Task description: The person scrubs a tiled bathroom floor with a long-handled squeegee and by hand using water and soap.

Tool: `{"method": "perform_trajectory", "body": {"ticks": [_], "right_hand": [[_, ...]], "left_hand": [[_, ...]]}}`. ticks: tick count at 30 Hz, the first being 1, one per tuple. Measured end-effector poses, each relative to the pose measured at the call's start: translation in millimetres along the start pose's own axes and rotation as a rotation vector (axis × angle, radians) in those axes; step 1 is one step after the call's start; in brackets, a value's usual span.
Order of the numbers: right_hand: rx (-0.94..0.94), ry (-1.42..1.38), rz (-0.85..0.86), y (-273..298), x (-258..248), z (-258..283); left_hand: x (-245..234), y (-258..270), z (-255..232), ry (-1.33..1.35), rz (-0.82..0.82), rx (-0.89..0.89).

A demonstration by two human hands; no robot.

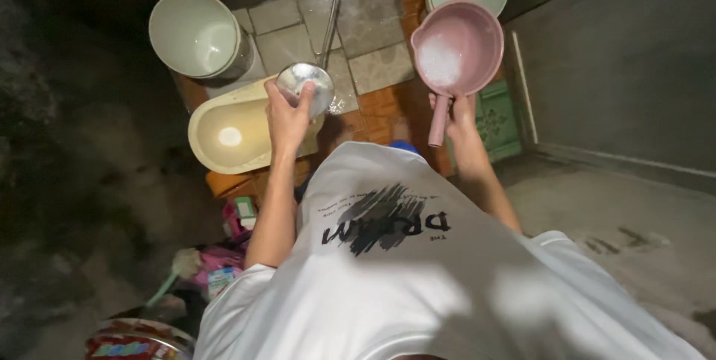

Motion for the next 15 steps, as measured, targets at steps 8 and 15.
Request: {"method": "perform_trajectory", "body": {"ticks": [8, 15], "right_hand": [[-0.034, -0.057, -0.171, 67, 18, 6], [-0.097, -0.158, -0.291, 80, -19, -2]], "left_hand": [[11, -19, 31, -0.193, 0.100, 0.233], [46, -25, 16, -0.326, 0.292, 0.324]]}}
Point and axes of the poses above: each hand's wrist, its own y-axis away from the middle knuckle, its own x-axis out of the palm, z = x × y, the point moved 2 cm from there along -y, towards the middle knuckle, and after that the axes turned 12 degrees about -z, right-handed, at the moved point
